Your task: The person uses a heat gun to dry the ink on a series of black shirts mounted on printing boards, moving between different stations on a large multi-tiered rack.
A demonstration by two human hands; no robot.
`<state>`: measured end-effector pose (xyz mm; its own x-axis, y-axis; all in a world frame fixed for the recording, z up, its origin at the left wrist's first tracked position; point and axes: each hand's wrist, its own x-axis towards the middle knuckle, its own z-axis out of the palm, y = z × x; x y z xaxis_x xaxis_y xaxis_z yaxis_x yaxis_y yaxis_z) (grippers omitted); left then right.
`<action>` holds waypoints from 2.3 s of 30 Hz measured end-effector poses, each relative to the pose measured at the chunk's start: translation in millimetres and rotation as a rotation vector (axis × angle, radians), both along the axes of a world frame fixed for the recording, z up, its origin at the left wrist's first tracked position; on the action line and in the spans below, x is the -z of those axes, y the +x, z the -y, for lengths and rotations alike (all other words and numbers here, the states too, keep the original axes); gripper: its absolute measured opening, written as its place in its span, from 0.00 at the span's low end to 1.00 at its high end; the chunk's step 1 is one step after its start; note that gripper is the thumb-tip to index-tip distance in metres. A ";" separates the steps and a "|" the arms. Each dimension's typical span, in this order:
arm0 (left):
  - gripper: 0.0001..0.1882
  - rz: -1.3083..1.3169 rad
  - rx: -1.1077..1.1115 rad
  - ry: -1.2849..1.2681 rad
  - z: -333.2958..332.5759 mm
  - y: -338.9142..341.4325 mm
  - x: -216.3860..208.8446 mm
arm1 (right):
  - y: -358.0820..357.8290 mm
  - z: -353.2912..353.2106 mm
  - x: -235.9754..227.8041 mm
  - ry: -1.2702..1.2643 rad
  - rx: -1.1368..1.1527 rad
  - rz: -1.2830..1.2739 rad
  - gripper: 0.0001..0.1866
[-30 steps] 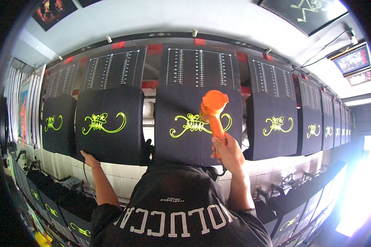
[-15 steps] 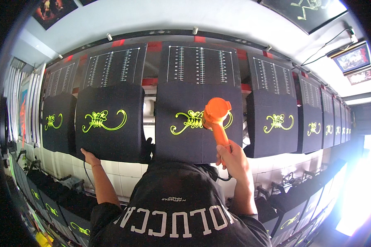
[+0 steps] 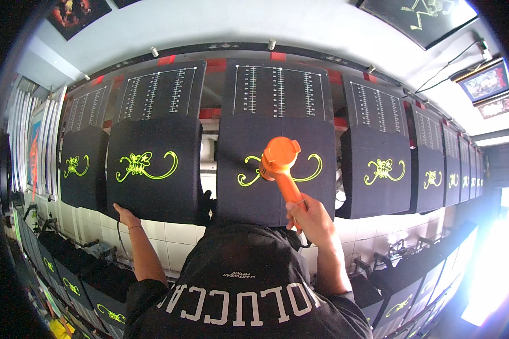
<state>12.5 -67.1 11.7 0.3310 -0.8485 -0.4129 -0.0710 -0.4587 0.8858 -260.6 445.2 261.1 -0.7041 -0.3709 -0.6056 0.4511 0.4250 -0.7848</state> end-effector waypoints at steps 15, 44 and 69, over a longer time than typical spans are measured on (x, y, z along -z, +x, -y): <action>0.43 -0.096 -0.011 -0.014 -4.8 -3.7 -2.9 | 4.5 42.5 1.4 -0.016 0.056 -0.038 0.14; 0.43 -0.172 0.057 0.005 -9.9 -7.7 -14.0 | 17.8 22.4 12.2 0.092 0.319 -0.109 0.15; 0.39 -0.210 0.012 -0.001 -5.0 -5.1 -6.2 | 49.0 44.6 -0.9 0.001 0.111 -0.023 0.13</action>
<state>7.4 -62.1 17.9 0.2280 -0.8521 -0.4710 0.1096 -0.4582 0.8820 -211.6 400.6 262.0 -0.7544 -0.2889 -0.5894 0.4778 0.3741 -0.7948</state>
